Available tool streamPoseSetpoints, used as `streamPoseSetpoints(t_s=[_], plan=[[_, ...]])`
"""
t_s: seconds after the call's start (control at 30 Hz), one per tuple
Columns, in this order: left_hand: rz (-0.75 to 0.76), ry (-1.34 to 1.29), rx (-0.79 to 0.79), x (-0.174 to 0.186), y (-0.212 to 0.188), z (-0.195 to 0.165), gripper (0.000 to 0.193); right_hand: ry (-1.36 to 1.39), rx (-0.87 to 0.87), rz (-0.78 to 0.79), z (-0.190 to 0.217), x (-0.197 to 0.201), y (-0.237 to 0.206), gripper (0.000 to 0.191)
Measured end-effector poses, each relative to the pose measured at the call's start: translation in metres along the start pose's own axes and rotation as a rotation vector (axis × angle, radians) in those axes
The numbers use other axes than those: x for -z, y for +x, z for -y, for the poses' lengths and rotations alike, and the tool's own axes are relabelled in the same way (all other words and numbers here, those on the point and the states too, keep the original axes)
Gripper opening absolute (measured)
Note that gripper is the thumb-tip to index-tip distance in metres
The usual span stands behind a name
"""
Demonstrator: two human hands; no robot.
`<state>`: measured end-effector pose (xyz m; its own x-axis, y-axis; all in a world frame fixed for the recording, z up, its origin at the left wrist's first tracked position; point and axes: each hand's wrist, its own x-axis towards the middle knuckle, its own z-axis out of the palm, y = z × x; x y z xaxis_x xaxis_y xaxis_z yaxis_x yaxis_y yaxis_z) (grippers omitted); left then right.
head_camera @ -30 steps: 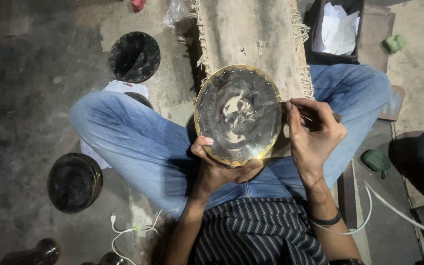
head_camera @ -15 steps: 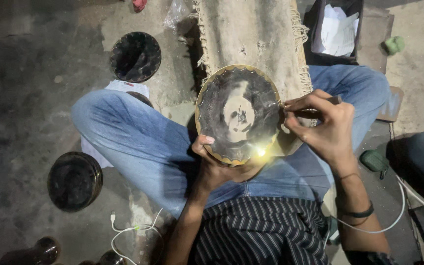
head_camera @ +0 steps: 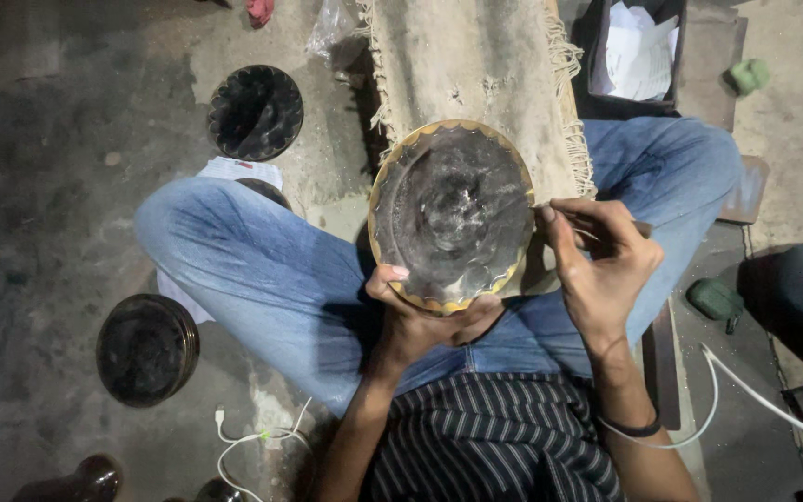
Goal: The person sits cross-legged on the floor with a brass-rimmed metal plate resting on a cloth pad on their lap. They hold a small hand engraving tool and repeatedly work along the plate's scalloped rim, rotating the plate to reach new sections, then lift the plate up at the end.
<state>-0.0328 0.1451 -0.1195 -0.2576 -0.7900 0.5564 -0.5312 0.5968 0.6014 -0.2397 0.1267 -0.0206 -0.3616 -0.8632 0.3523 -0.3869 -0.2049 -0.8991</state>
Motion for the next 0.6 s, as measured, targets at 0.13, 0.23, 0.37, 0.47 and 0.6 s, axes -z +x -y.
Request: streamPoseSetpoints(t_s=[0.13,0.23,0.37,0.47,0.6], plan=[[-0.077,-0.304,0.107,0.0,0.013,-0.009,0.102,-0.058,-0.006,-0.057,0.003,-0.006,0.0,0.011],[-0.111,-0.24,0.084,0.002,0.017,-0.011,0.105,-0.101,-0.006,-0.088,0.004,-0.009,-0.001,0.01],[-0.138,-0.238,0.077,0.004,0.019,-0.013,0.107,-0.085,0.115,0.018,0.007,-0.002,0.001,0.009],[-0.065,-0.043,0.006,0.005,0.019,-0.012,0.118,-0.126,0.149,0.112,0.01,0.006,0.007,0.011],[-0.086,-0.157,0.019,0.005,0.015,-0.007,0.113,-0.204,0.22,0.23,0.012,0.016,0.017,0.013]])
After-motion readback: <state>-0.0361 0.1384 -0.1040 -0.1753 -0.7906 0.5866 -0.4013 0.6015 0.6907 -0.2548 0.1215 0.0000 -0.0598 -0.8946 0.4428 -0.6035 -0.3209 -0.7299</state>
